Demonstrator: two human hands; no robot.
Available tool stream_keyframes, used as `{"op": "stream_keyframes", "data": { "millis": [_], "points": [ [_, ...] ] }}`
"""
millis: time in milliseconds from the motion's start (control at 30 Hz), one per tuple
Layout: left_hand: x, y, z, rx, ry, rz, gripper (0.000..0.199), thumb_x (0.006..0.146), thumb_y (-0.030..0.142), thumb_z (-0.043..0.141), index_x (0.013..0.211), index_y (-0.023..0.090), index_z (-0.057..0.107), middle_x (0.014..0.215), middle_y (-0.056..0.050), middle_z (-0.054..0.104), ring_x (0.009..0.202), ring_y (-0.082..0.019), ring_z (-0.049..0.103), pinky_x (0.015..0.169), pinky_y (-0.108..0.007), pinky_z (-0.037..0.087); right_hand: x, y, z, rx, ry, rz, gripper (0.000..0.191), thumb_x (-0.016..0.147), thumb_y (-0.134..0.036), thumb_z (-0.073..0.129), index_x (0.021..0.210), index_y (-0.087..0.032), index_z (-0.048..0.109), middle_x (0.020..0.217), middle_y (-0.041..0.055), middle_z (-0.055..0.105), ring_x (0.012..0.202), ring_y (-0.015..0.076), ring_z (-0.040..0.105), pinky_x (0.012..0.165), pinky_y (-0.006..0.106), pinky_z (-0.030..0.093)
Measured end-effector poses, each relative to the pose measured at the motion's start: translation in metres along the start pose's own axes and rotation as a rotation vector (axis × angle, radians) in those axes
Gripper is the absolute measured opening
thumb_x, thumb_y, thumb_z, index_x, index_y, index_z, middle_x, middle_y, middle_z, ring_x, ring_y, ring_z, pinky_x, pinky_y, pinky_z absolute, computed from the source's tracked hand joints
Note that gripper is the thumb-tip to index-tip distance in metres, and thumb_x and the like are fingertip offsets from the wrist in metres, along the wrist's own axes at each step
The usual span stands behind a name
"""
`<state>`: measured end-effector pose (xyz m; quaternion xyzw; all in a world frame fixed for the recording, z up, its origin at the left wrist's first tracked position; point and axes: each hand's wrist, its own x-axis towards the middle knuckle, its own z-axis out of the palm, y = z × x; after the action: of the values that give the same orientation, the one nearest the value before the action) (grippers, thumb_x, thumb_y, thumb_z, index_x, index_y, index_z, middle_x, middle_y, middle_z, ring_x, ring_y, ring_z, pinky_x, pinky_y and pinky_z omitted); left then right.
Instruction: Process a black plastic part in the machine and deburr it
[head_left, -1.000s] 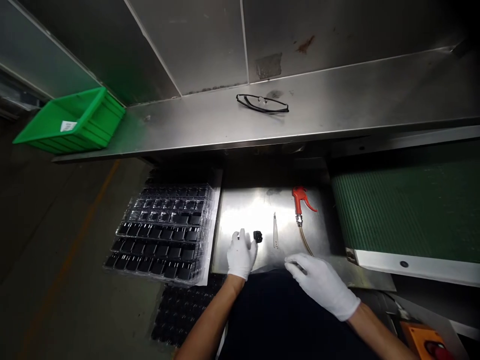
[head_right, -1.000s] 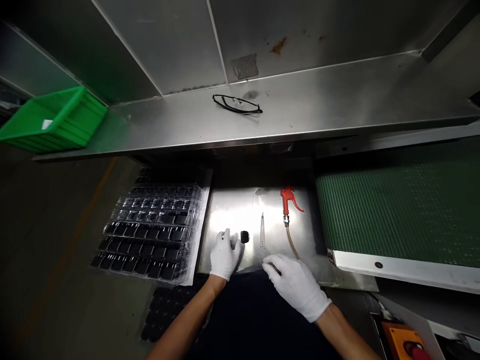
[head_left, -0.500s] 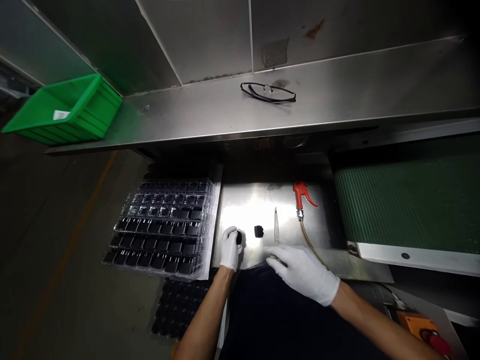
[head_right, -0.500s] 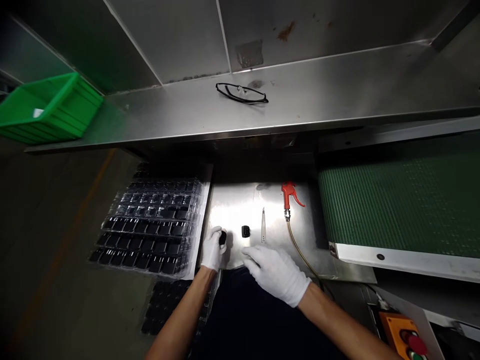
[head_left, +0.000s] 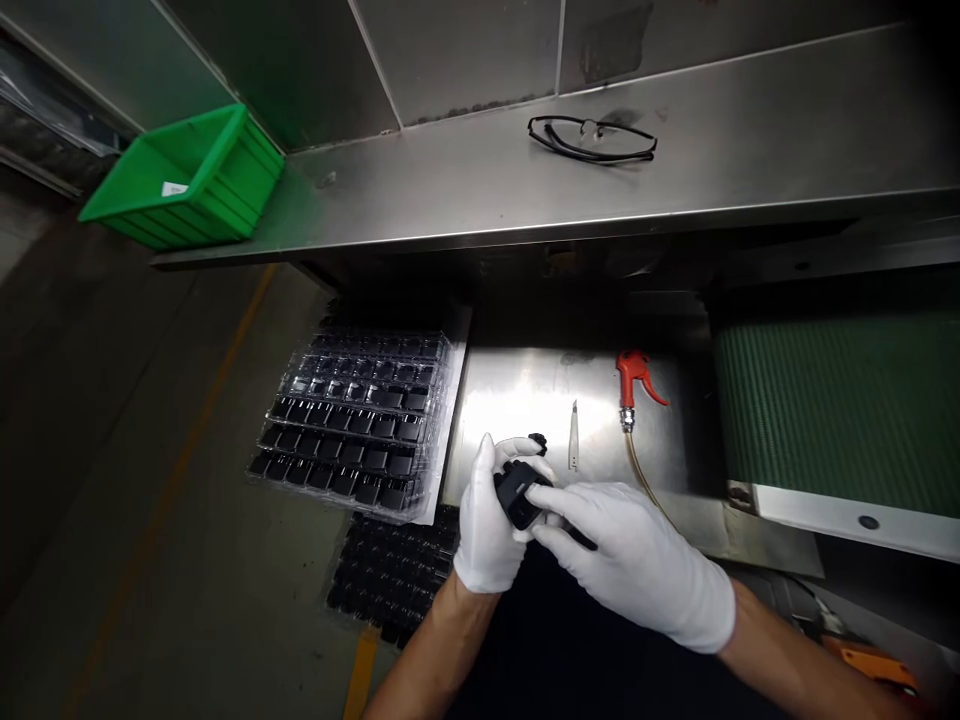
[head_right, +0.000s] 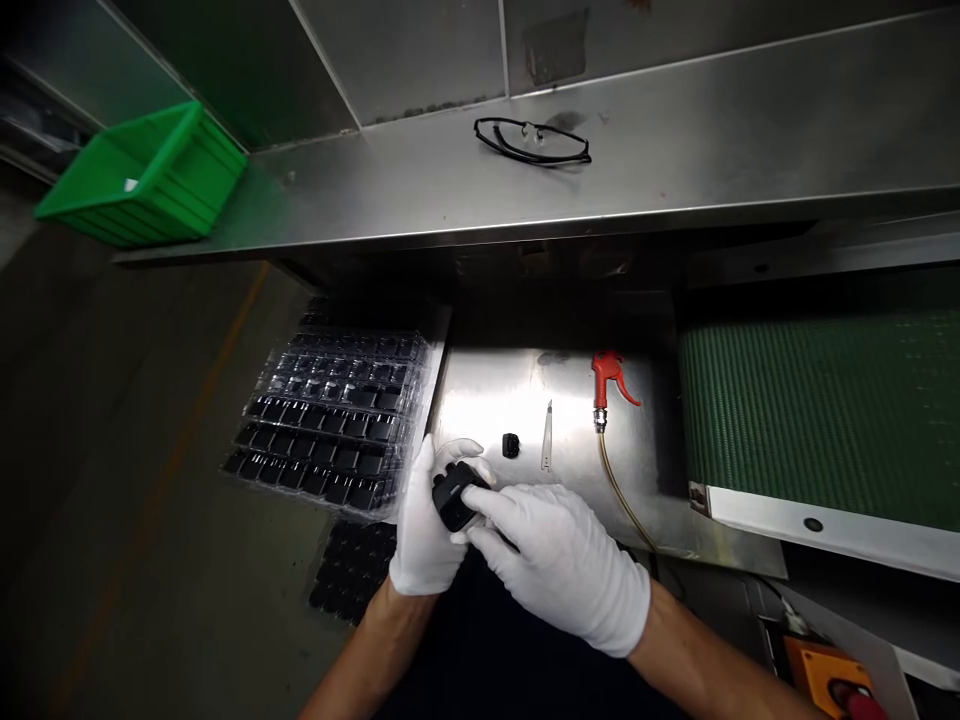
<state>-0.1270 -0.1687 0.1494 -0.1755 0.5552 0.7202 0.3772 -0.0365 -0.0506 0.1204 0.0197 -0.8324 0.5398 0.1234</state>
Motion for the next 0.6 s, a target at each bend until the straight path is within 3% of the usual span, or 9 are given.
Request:
{"op": "stream_keyframes", "data": {
  "millis": [133,267,433,600],
  "points": [
    [-0.002,0.0,0.003,0.06,-0.015,-0.02,0.053,0.097,0.066,0.039,0.097,0.019,0.064,0.075,-0.005,0.065,0.047,-0.013,0.054,0.045,-0.024,0.04,-0.002,0.001,0.0,0.043,0.018,-0.013,0.011,0.104,-0.021,0.057,0.109,-0.023,0.066,0.083,-0.0066,0.069,0.07,0.0127,0.065,0.062,0.031,0.05],
    [-0.006,0.002,0.008,0.145,0.048,-0.01,0.053,0.097,0.066,0.038,0.095,0.021,0.067,0.079,-0.006,0.068,0.054,-0.014,0.054,0.049,-0.026,0.042,-0.005,0.003,0.003,0.006,0.012,-0.036,0.014,0.106,-0.022,0.054,0.112,-0.023,0.066,0.081,-0.0075,0.069,0.068,0.0117,0.064,0.062,0.031,0.049],
    [-0.01,0.005,0.014,0.297,0.116,-0.002,0.06,0.096,0.071,0.035,0.082,0.023,0.068,0.078,-0.007,0.069,0.066,-0.019,0.06,0.057,-0.031,0.049,-0.002,0.004,0.006,0.002,-0.039,-0.06,0.015,0.104,-0.019,0.053,0.095,-0.02,0.064,0.069,-0.0078,0.062,0.057,0.0101,0.057,0.053,0.029,0.043],
    [-0.012,0.004,0.017,0.326,0.121,0.011,0.063,0.094,0.074,0.037,0.071,0.022,0.064,0.071,-0.008,0.068,0.066,-0.021,0.061,0.063,-0.034,0.052,-0.004,0.004,0.006,0.126,-0.06,-0.091,0.016,0.095,-0.01,0.054,0.087,-0.021,0.063,0.069,-0.0093,0.062,0.057,0.0091,0.058,0.057,0.026,0.046]
  ]
}}
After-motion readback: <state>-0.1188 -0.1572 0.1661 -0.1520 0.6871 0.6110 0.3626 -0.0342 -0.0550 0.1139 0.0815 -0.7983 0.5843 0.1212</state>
